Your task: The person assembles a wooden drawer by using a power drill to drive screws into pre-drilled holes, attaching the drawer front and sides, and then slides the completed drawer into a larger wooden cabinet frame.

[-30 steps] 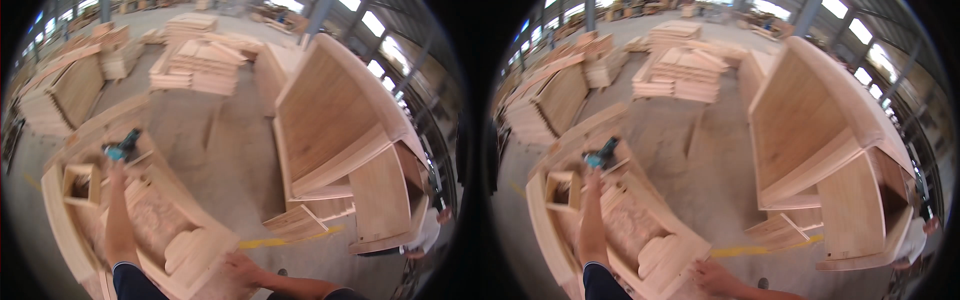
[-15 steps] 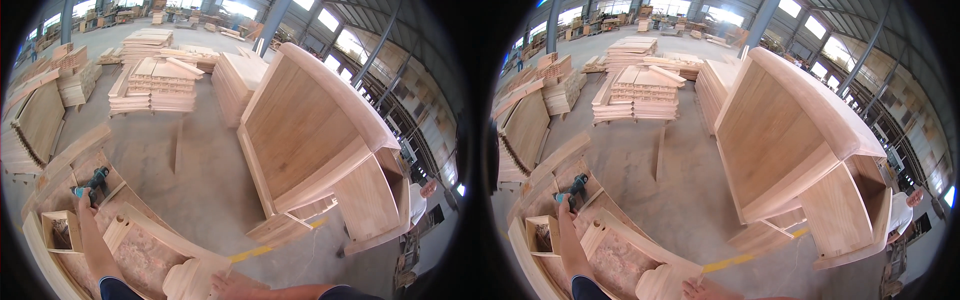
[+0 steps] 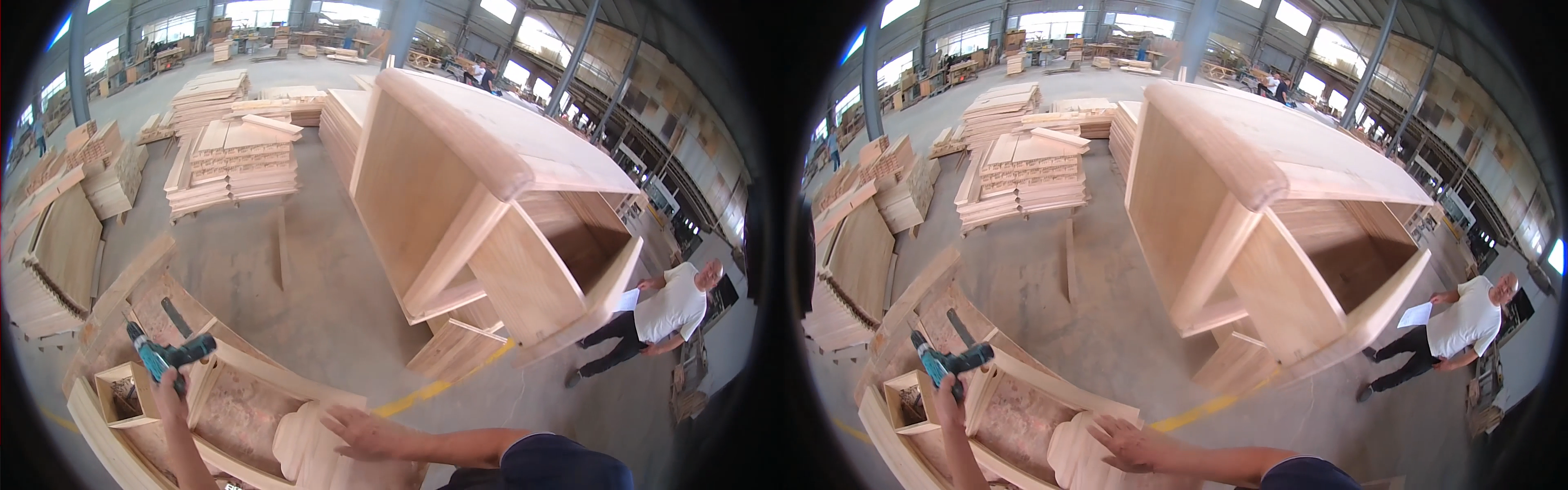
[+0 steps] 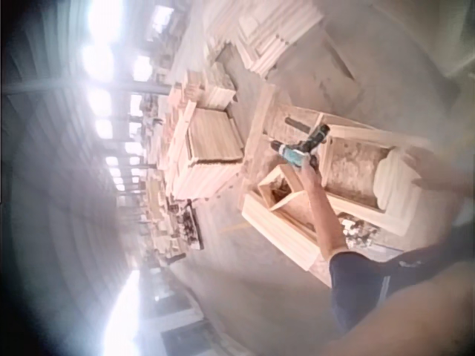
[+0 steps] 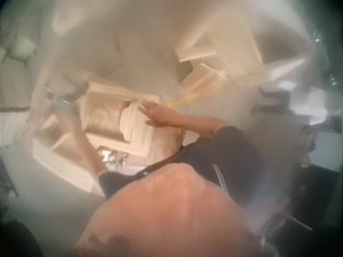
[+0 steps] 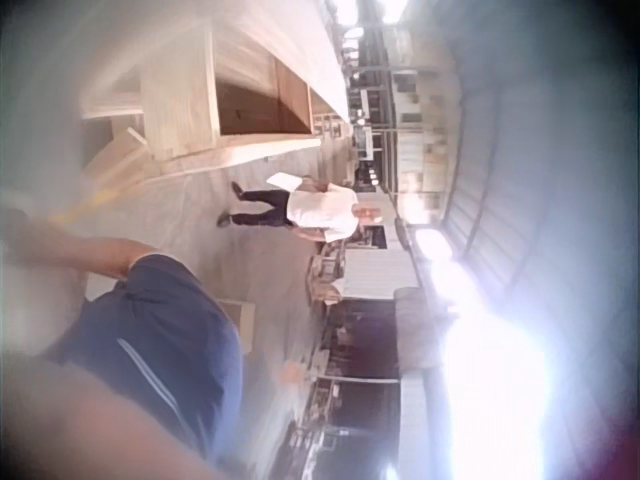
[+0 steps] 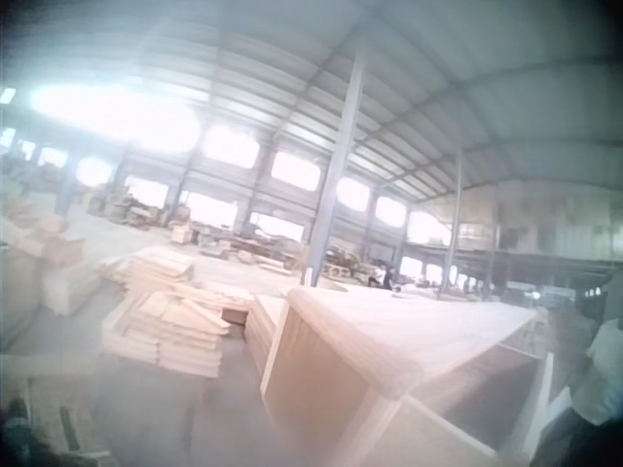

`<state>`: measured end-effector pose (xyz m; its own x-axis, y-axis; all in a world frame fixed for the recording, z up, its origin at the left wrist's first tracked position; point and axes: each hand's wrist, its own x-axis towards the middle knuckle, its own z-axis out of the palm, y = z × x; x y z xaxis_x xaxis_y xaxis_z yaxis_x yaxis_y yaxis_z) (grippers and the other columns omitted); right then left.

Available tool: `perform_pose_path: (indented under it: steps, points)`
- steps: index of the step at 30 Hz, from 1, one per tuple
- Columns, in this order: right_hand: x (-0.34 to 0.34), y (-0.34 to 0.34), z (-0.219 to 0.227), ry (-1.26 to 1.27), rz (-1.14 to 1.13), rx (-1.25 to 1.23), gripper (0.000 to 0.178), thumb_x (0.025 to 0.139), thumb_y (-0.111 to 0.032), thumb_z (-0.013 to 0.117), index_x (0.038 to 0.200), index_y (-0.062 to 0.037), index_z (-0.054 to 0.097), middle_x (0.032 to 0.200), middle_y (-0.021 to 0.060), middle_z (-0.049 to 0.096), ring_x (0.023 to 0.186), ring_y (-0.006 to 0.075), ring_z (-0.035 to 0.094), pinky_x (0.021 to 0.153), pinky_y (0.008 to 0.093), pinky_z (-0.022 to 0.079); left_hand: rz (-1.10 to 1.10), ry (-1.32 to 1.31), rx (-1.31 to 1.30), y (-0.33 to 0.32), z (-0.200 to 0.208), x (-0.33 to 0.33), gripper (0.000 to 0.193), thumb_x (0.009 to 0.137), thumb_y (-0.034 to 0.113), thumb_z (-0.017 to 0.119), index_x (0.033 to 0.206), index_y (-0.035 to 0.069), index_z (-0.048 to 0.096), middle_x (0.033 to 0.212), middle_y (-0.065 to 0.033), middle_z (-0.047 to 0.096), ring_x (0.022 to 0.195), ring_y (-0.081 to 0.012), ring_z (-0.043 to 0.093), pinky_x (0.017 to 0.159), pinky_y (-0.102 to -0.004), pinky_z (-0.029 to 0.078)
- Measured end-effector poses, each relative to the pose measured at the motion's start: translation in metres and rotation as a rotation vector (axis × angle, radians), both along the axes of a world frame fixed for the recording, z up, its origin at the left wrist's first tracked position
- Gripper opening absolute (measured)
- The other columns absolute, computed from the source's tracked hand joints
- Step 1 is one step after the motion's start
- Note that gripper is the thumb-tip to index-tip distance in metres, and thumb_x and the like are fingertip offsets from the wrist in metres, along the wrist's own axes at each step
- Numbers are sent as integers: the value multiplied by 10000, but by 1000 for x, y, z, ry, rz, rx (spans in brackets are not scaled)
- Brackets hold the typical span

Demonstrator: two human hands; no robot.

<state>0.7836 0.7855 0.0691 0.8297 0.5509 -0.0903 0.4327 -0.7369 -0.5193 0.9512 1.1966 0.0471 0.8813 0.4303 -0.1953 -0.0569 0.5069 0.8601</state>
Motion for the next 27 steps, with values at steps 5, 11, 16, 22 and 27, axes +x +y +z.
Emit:
perform_pose_path:
  steps: [5,11,16,22,27]
  points:
    - [2,36,70,-159,-18,176,865,891,-197,671,1598,-44,196,1645,235,178,1538,419,163,1229,563,178,-185,10,203,-116,90,-123,551,823,-10,608,1355,21,468,1035,-88,615,726,-165,604,621,-285,552]
    - [-27,14,141,-494,29,373,636,938,-116,568,1531,-4,365,1530,240,395,1390,397,423,1143,555,310,-503,-50,285,-222,181,-242,676,837,77,756,1394,4,379,1072,-118,631,834,-150,641,681,-269,565]
    - [-67,-55,203,-104,34,455,759,905,-179,642,1523,94,295,1525,276,384,1373,429,438,1148,501,336,-799,-364,676,-256,249,-288,834,891,119,784,1500,-39,236,1283,-163,545,1070,-248,592,892,-396,527]
    - [-123,-171,235,-15,52,1172,1120,797,-367,825,1595,28,145,1513,227,415,1369,356,462,1146,442,363,-928,-769,1042,-333,336,-292,586,899,387,763,1309,0,604,1185,-156,667,1093,-277,629,939,-419,516]
    - [-202,-294,255,-105,-605,1250,793,801,-163,802,1469,-58,388,1183,74,625,1010,155,622,848,338,546,-569,-1090,1272,-449,394,-281,337,777,83,800,1061,-22,652,1111,-218,675,914,-339,699,764,-379,575]
